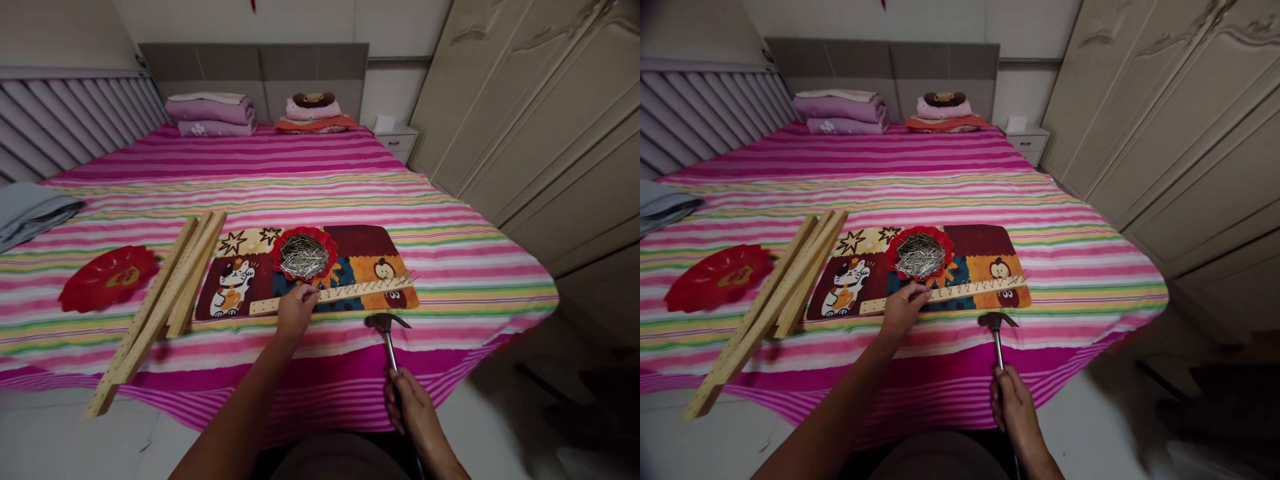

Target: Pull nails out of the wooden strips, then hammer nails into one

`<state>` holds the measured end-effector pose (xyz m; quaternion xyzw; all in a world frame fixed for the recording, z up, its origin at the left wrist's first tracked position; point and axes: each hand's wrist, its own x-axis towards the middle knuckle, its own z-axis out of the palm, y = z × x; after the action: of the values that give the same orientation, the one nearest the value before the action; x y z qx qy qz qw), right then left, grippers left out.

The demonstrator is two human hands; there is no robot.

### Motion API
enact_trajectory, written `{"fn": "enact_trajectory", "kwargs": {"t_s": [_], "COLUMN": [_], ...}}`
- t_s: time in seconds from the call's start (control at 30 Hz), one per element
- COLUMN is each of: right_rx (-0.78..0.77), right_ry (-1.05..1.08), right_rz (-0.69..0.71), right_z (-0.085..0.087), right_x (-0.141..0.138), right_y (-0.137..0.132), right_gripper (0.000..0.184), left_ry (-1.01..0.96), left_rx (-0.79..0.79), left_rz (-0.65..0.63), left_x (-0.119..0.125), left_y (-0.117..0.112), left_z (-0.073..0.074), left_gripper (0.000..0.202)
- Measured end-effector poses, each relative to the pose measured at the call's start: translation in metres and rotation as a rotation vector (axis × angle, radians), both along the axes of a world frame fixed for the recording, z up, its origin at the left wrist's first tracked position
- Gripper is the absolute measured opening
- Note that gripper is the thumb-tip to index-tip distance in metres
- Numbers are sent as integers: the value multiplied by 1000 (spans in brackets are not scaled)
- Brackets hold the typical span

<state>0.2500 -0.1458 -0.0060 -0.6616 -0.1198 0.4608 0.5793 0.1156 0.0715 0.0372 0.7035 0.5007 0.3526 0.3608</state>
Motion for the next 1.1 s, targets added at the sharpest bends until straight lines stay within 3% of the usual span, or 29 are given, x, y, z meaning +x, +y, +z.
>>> {"fn": "enact_trajectory", "kwargs": {"t_s": [0.17, 0.37, 0.5, 0.67, 0.87, 0.97, 1.1], "right_rx": [-19, -2, -21, 13, 186, 211, 177], "right_ry": [30, 8, 9, -59, -453, -567, -536], "right_rz": [43, -3, 1, 43, 310, 434, 346], "right_z": [0, -1, -1, 27, 78, 83, 67], "right_x": [3, 0, -2, -9, -15, -17, -18], "right_y": [0, 0, -1, -1, 32, 47, 38], "right_gripper": [42, 41, 45, 41, 35, 34, 33], "left_ry": [30, 57, 129, 208, 245, 252, 257], "left_rx": [41, 80, 180, 279, 304, 306, 321], "left_rz": [-10, -23, -53, -79, -92, -99, -101], "left_x": [3, 2, 2, 1, -1, -2, -2], "left_y": [0, -2, -4, -8, -8, -7, -7], "left_z": [-2, -4, -7, -12, -15, -16, -17], "left_gripper": [9, 11, 12, 13, 11, 12, 11]}}
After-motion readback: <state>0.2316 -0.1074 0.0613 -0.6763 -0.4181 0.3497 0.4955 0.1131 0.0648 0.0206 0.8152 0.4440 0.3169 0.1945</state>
